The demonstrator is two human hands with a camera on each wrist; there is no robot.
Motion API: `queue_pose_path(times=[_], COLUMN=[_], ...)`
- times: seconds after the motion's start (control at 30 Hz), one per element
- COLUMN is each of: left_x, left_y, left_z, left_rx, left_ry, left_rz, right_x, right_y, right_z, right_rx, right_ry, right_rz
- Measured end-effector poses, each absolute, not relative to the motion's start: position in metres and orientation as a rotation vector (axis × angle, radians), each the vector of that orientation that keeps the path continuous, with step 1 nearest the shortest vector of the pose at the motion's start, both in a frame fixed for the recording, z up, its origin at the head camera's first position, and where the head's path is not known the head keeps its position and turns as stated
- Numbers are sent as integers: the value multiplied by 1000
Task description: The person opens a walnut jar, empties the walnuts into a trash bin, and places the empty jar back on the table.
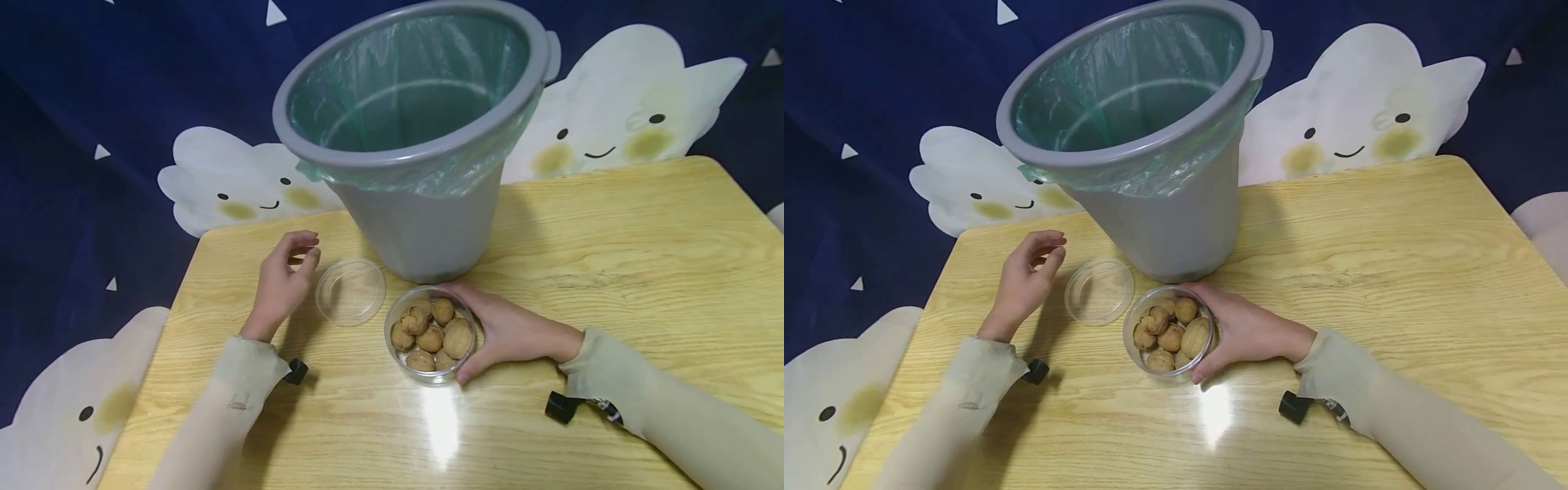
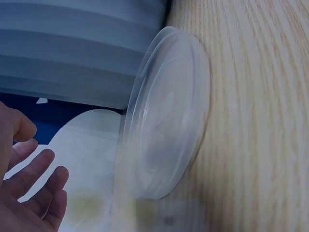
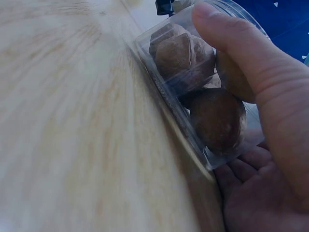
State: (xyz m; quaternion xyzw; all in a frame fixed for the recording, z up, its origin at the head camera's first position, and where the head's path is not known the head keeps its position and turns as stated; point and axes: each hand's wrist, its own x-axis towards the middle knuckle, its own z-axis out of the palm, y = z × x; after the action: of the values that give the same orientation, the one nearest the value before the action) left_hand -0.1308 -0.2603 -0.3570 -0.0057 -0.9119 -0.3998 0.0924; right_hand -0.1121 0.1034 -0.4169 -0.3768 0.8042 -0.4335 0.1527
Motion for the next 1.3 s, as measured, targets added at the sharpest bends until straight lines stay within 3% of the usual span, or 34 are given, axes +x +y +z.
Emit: queue_pose_path(times=[1.3], left_x=[-139], left_y=[-275], left_z=[-297], left_rx=[-189], left_ry=[-2631], left_rz=[-940], right_x=[-112], right_y=[103], right_z=[-418], right_rx=[-1079], right_ry=[2319], right_rz=[-1232])
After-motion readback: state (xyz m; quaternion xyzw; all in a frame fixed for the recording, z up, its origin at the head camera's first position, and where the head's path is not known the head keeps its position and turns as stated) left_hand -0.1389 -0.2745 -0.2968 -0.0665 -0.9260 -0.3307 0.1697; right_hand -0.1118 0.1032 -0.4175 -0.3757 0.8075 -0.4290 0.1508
